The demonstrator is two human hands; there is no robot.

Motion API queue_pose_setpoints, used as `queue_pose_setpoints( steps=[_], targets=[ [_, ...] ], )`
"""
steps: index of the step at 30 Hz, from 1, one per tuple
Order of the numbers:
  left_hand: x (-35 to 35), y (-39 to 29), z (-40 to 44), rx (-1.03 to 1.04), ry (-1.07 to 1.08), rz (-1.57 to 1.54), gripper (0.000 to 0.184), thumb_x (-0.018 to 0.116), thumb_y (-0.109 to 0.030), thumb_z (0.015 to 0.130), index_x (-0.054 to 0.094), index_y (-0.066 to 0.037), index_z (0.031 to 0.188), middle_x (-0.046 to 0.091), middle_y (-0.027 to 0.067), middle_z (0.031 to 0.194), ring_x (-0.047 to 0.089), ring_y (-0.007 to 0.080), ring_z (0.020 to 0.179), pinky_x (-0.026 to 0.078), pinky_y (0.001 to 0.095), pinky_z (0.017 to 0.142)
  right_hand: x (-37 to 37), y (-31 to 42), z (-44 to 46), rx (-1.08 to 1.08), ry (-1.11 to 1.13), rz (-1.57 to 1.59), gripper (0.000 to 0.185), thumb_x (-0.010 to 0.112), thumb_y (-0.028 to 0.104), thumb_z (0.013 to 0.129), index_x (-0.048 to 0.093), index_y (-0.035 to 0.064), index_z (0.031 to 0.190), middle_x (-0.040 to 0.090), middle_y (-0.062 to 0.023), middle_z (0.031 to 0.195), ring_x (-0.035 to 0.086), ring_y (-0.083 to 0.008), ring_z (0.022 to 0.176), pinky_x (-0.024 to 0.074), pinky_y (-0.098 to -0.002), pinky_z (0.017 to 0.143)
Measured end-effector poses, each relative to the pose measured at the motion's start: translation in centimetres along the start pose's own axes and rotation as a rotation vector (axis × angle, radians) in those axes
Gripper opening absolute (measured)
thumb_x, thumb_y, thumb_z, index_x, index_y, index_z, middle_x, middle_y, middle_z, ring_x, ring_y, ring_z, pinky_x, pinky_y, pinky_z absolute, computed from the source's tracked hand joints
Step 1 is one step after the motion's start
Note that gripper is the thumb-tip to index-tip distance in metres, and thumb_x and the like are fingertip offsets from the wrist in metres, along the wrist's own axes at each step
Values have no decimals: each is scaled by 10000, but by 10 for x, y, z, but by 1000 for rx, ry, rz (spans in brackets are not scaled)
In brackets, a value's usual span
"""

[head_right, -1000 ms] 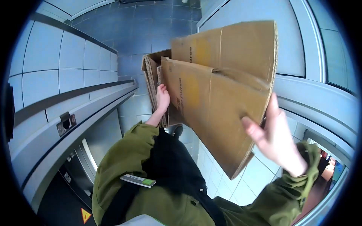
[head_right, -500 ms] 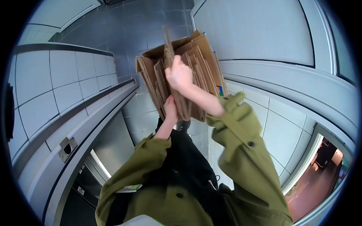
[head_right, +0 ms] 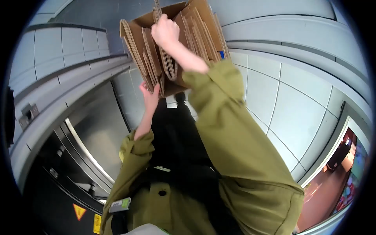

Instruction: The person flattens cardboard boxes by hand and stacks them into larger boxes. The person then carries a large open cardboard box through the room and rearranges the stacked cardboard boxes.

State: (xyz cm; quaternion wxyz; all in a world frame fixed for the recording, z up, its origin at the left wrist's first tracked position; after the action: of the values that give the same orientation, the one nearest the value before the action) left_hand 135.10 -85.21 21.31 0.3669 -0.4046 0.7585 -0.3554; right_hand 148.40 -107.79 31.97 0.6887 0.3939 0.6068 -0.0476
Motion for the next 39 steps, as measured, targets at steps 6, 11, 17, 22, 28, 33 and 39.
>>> queue_pose_setpoints(
  steps=[6,11,17,22,28,33,39],
  targets=[
    [21,-38,10,299,-223,576,800,549,-101,706,22,-37,1305,460,274,1041,527,415,727,445,430,593,-17,4,-132,-126,-227,352,481,524,149,720,372,-74,1118,565,-239,839,567,-375,683,459,-432,589],
    [18,-30,11,182,-126,634,812,544,-115,717,-11,-46,1306,458,258,1050,537,401,676,445,440,595,-2,12,-77,-127,-190,222,322,508,138,694,420,-72,922,558,-241,707,556,-384,595,445,-466,568],
    [5,-17,-12,-75,33,-133,694,557,-141,753,143,-23,1298,338,187,1250,392,274,1109,286,330,936,-25,-27,-80,-48,-116,90,435,500,231,734,421,-81,1027,566,-251,749,556,-395,716,436,-453,686],
    [-23,22,-104,-97,-226,-273,365,509,-132,798,416,-6,1128,486,121,1078,481,192,991,378,301,842,-38,-10,-116,-283,-349,49,472,482,226,773,345,-68,1116,475,-264,1047,467,-362,982,376,-424,819],
    [-59,136,-233,-663,-343,-442,176,465,-76,823,488,11,974,554,53,781,538,110,698,422,205,590,-1,-79,-297,-469,175,130,252,558,21,652,500,-4,896,532,-127,920,525,-271,819,428,-333,687],
    [-65,186,-331,-918,-349,-412,233,452,-124,828,479,-6,1028,573,89,846,563,144,724,453,245,634,119,-166,-292,-618,279,-518,333,532,108,670,492,-18,975,535,-103,957,537,-239,857,454,-324,657],
    [-89,225,-380,-767,-319,-302,221,433,-118,848,499,5,1020,577,82,826,558,119,694,431,213,607,195,-169,-263,-752,864,-931,162,488,138,704,634,92,758,615,-79,755,603,-224,672,478,-332,594]
  ],
)
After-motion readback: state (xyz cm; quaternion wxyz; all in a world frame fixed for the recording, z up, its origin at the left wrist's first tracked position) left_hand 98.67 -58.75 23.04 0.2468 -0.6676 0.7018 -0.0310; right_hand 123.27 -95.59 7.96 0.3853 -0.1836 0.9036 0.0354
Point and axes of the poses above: each hand's wrist, its own z-axis towards the middle knuckle, its own x-axis out of the palm, y = z × x, the point moved 2 cm from there along z, towards the middle knuckle
